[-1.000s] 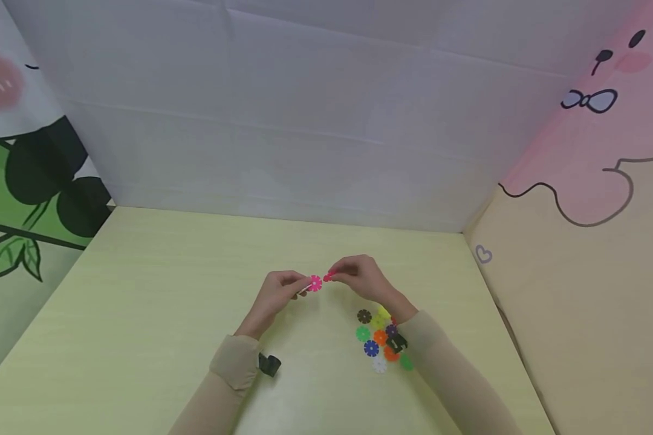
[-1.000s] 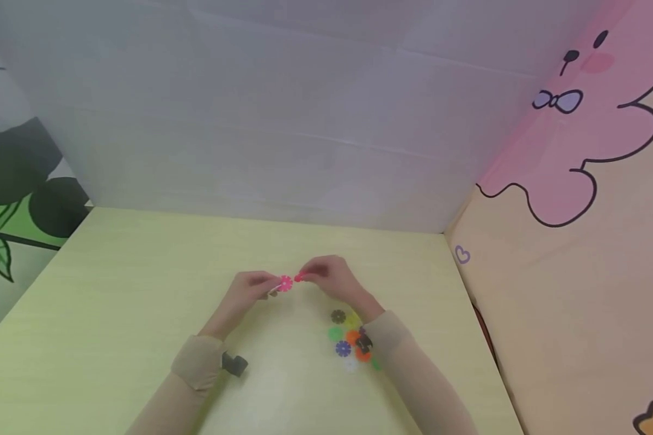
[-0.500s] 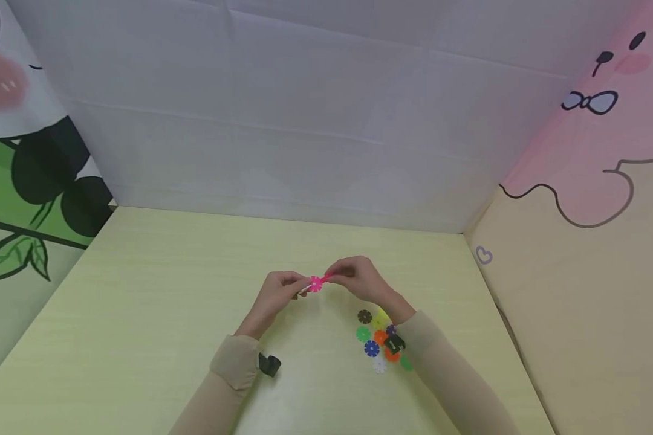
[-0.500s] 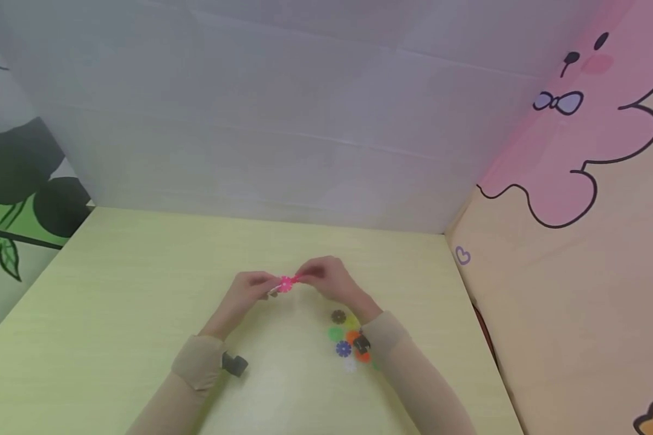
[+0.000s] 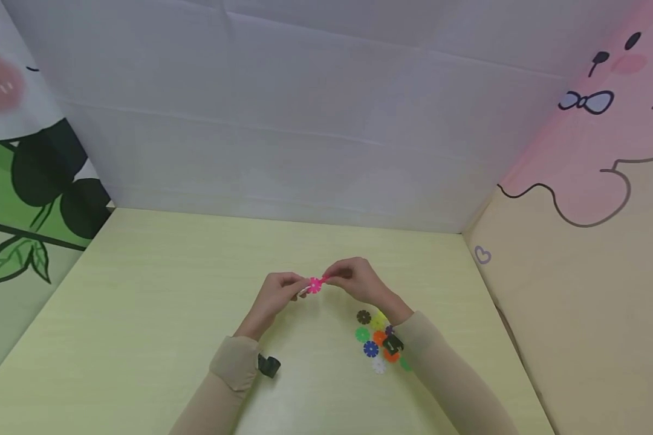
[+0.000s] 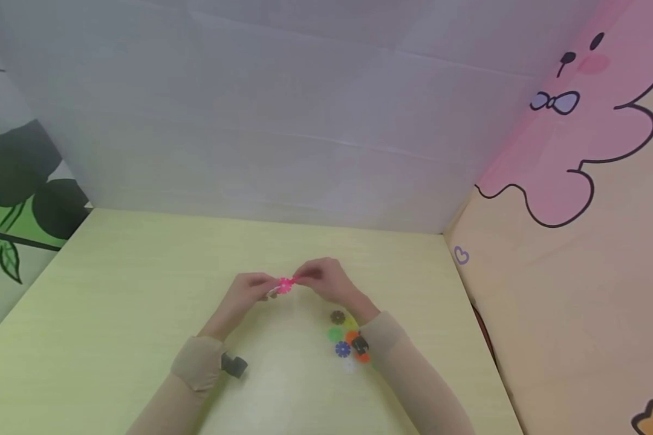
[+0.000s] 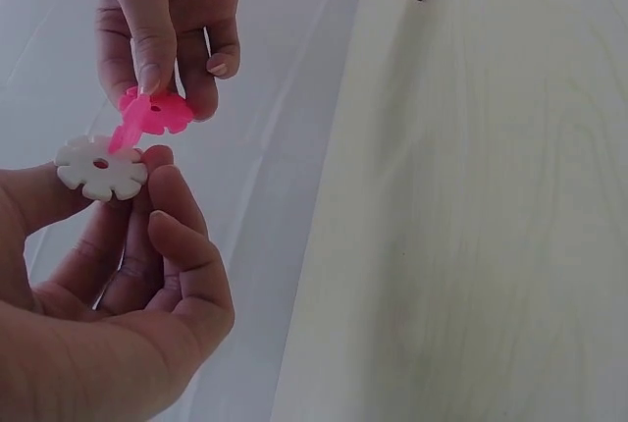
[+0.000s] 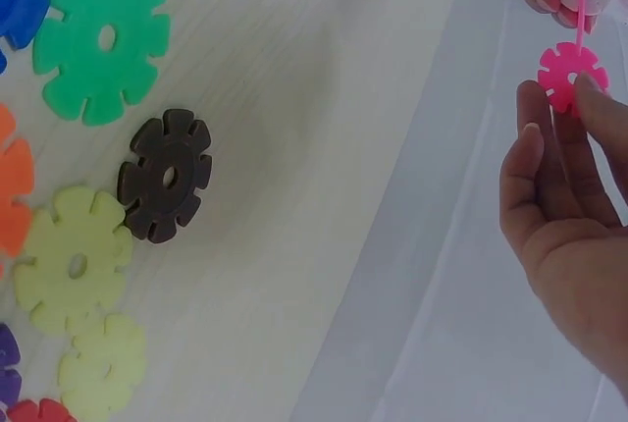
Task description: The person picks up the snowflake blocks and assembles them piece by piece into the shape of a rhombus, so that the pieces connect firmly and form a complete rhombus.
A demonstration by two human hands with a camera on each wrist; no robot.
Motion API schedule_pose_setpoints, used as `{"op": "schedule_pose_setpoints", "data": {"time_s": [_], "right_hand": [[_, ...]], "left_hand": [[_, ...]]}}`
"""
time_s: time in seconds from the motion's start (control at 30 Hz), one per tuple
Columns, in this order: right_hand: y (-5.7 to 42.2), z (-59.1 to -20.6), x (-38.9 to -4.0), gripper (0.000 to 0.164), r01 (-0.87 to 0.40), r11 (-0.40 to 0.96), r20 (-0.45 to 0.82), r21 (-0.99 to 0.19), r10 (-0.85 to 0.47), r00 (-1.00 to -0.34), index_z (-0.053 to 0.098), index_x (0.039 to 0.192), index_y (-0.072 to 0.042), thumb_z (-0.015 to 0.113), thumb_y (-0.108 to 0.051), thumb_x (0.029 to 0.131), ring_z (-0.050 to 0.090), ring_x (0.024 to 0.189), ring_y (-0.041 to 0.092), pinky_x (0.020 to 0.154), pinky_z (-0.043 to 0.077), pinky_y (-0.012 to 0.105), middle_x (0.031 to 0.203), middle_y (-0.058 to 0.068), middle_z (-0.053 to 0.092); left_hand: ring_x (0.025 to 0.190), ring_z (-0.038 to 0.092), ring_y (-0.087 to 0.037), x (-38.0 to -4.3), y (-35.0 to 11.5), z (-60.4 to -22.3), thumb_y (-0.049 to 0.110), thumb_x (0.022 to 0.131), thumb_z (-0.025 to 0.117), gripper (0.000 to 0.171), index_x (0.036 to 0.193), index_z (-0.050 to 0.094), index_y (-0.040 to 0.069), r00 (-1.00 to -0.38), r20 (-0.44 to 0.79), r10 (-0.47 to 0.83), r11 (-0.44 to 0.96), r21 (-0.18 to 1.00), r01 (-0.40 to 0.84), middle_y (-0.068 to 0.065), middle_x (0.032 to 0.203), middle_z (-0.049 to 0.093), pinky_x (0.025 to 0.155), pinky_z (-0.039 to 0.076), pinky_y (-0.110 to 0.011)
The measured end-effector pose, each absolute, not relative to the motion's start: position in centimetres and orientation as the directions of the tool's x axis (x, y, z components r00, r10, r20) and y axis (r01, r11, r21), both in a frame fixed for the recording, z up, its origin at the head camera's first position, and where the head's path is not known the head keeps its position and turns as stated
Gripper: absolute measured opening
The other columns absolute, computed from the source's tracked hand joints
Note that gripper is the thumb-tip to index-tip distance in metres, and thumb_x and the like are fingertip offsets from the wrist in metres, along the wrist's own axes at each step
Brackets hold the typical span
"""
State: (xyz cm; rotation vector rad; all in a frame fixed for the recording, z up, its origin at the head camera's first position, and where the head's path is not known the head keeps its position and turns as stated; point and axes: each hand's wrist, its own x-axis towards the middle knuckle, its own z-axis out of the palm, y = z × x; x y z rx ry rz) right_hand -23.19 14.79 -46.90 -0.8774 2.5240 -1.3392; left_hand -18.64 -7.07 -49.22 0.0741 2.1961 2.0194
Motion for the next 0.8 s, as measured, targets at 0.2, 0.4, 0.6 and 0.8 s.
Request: {"op": "schedule_pose_setpoints", "data": {"time_s": [0.2,0.4,0.6,0.8], "right_hand": [[14.57,-46.46,-22.68,0.01,-0.434,0.434,0.151,-0.79,-0.549,-0.822,0.074,0.096,-0.008,0.071,-0.011,0.086,0.067,0.084,0.012,0.076,0.052,0.025,0.092,-0.001,0.07],[14.62,-47.08,-22.91,0.009,-0.479,0.452,0.184,-0.753,-0.555,-0.811,0.075,0.094,-0.012,0.072,-0.013,0.086,0.066,0.081,0.006,0.074,0.052,0.025,0.09,-0.006,0.07],[14.45,-47.0,-22.85,0.008,-0.507,0.483,0.19,-0.713,-0.564,-0.804,0.075,0.093,-0.012,0.072,-0.012,0.086,0.064,0.08,0.004,0.072,0.052,0.023,0.089,-0.007,0.07],[14.2,-46.71,-22.72,0.008,-0.528,0.472,0.203,-0.706,-0.58,-0.789,0.075,0.093,-0.01,0.073,-0.011,0.085,0.064,0.079,0.003,0.071,0.051,0.023,0.088,-0.007,0.07]], "left_hand": [[0.081,0.059,-0.031,-18.73,-7.12,-49.36,0.024,0.089,0.069,0.023,0.092,0.073,0.001,-0.984,-0.088,0.155,0.071,0.994,-0.077,-0.014,0.081,0.067,0.074,0.047,-0.034],[0.079,0.06,-0.029,-18.74,-7.06,-49.55,0.026,0.088,0.071,0.023,0.089,0.074,0.002,-0.987,-0.085,0.14,0.075,0.994,-0.075,-0.011,0.079,0.067,0.075,0.048,-0.036],[0.075,0.061,-0.028,-18.55,-6.85,-49.01,0.021,0.087,0.072,0.018,0.086,0.074,0.003,-0.988,-0.098,0.123,0.08,0.993,-0.089,-0.009,0.077,0.068,0.076,0.048,-0.042],[0.073,0.062,-0.023,-18.62,-6.72,-49.1,0.019,0.087,0.071,0.017,0.085,0.074,0.002,-0.987,-0.103,0.123,0.061,0.993,-0.096,-0.009,0.079,0.068,0.074,0.049,-0.04]]}}
